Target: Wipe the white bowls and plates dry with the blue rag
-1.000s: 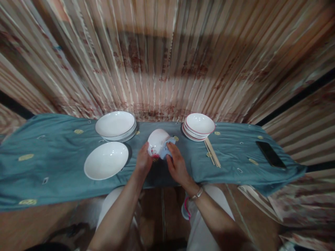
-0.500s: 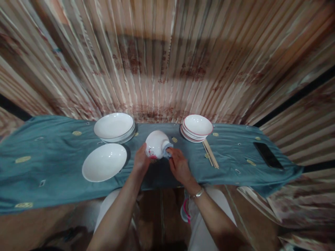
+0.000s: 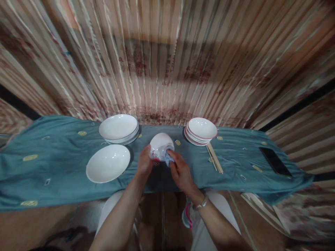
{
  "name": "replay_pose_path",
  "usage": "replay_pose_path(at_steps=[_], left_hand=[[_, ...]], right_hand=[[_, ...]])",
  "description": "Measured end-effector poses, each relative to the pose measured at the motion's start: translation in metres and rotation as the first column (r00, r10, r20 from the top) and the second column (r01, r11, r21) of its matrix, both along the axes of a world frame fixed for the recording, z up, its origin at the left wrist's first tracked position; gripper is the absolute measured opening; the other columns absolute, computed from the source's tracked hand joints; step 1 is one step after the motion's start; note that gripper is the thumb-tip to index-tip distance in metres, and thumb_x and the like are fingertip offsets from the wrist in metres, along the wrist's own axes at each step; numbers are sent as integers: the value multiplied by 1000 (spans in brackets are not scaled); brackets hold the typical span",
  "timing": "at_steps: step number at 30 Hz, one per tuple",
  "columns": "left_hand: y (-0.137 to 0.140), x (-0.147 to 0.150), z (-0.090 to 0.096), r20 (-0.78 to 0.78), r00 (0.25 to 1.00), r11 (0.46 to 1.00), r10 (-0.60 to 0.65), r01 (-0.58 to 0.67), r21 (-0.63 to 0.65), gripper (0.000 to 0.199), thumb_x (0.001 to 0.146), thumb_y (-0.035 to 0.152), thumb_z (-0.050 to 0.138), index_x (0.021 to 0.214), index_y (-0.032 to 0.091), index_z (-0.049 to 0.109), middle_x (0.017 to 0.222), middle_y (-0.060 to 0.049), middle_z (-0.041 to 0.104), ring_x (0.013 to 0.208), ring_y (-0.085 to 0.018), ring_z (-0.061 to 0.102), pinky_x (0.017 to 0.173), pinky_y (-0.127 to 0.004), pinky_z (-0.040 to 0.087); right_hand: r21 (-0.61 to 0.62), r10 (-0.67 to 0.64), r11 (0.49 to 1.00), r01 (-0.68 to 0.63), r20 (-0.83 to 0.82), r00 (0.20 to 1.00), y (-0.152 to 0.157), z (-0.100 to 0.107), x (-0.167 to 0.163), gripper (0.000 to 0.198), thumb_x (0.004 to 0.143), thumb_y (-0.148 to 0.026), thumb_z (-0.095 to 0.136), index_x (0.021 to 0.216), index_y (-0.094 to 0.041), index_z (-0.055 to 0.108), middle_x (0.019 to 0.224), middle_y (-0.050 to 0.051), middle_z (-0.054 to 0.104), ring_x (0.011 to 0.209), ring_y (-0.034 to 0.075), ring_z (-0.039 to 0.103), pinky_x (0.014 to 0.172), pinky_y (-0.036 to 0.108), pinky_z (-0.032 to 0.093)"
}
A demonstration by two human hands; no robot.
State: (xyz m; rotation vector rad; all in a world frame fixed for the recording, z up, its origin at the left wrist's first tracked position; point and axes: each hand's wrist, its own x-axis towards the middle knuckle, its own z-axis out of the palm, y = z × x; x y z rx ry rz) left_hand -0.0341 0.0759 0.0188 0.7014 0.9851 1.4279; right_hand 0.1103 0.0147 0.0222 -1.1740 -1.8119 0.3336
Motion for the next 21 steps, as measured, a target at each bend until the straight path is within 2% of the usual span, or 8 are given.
replay_pose_path(at_steps=[4, 7, 10, 14, 21], left_hand=[[-1, 3, 1, 70, 997, 999, -32, 29, 33, 31, 79, 48, 65, 80, 17, 69, 74, -8, 68, 80, -25, 66, 72, -36, 50], [-3, 5, 2, 86, 994, 996, -64, 57, 72, 31, 77, 46, 67, 83, 16, 70, 74, -7, 69, 74, -22, 64, 68, -34, 49], [-4, 5, 1, 96, 992, 994, -77, 69, 84, 31, 73, 44, 72, 80, 15, 68, 70, -5, 67, 63, -18, 60, 61, -31, 46], [-3, 4, -3, 149, 983, 994, -111, 106, 36, 34, 69, 45, 75, 80, 15, 67, 69, -3, 67, 61, -16, 59, 59, -30, 46], [-7, 7, -8, 146, 981, 991, -131, 127, 36, 34, 70, 45, 76, 81, 15, 66, 68, 0, 64, 60, -13, 57, 59, -27, 45]], right_hand=[[111, -24, 994, 7, 157, 987, 4, 4, 8, 54, 92, -10, 36, 145, -21, 42, 141, 12, 52, 135, 22, 44, 113, 48, 40], [123, -7, 992, -30, 289, 957, 9, 3, 7, 55, 91, -8, 37, 145, -16, 41, 145, 15, 47, 141, 24, 36, 115, 50, 37], [108, -18, 994, -22, 353, 935, 13, 0, 3, 53, 90, -11, 42, 142, -15, 45, 144, 17, 47, 142, 27, 33, 115, 54, 35], [110, -75, 993, 42, 312, 947, 15, -2, 0, 47, 93, -20, 45, 140, -17, 47, 141, 18, 47, 139, 29, 38, 114, 55, 36], [77, -214, 975, 206, 108, 971, 18, -1, 4, 44, 96, -33, 46, 136, -15, 47, 133, 19, 50, 128, 29, 47, 107, 51, 43]])
